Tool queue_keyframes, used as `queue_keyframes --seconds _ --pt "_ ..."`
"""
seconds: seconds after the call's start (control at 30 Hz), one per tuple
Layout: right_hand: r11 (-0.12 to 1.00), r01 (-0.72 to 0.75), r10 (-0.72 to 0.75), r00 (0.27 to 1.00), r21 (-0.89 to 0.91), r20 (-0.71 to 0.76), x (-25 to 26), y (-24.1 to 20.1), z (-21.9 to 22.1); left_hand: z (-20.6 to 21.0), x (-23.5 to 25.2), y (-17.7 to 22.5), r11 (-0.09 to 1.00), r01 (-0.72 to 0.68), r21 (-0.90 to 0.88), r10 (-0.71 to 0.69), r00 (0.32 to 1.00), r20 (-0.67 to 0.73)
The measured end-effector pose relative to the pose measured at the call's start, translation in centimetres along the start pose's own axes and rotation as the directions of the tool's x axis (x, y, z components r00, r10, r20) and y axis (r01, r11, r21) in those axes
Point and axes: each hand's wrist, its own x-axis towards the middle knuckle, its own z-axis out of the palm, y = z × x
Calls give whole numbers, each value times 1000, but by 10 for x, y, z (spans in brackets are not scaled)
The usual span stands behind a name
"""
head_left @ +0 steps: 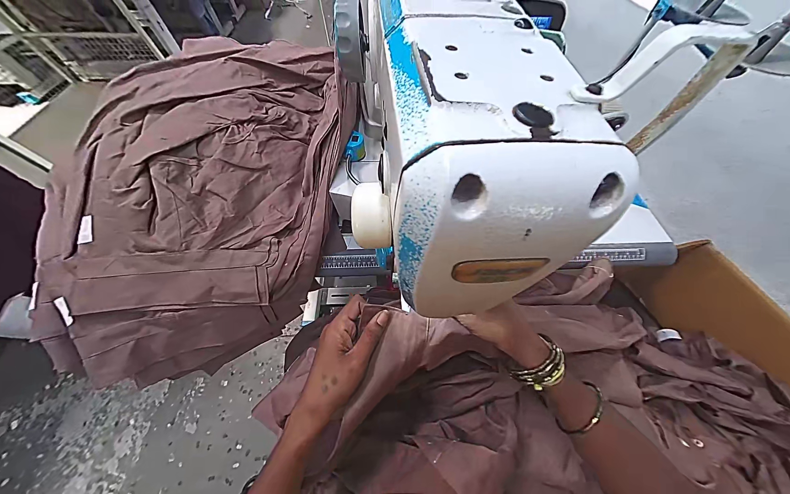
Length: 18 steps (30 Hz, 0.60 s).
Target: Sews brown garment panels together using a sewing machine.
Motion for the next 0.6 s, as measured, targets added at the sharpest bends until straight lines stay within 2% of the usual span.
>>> queue_keyframes --seconds 0.07,0.17,0.2,0.3,0.4,0.47,0.53,0.6 --pt "999 32 -33 999 36 28 -2 3 -4 2 -2 -1 1000 6 -19 -6 1000 2" --pt "972 95 -114 991 217 77 -3 9 -20 5 4 5 1000 10 1 -10 1000 -18" --pt "969 96 -114 991 227 68 -3 10 -24 6 7 8 1000 22 21 -22 999 -24" --pt "987 70 -71 997 144 0 -2 8 -30 12 17 17 994 51 96 -48 998 -35" --pt "990 105 -103 994 92 -34 -1 11 -27 15 19 17 988 43 146 -35 998 -57" --pt "992 129 -129 990 -10 -54 -1 17 -29 15 17 11 989 26 143 -19 999 -47" --pt "972 149 -180 970 -183 -163 2 34 -38 14 16 7 998 22 61 -21 1000 -16" --pt "937 80 -197 925 -339 -326 10 55 -49 14 17 6 998 56 -29 -55 998 15"
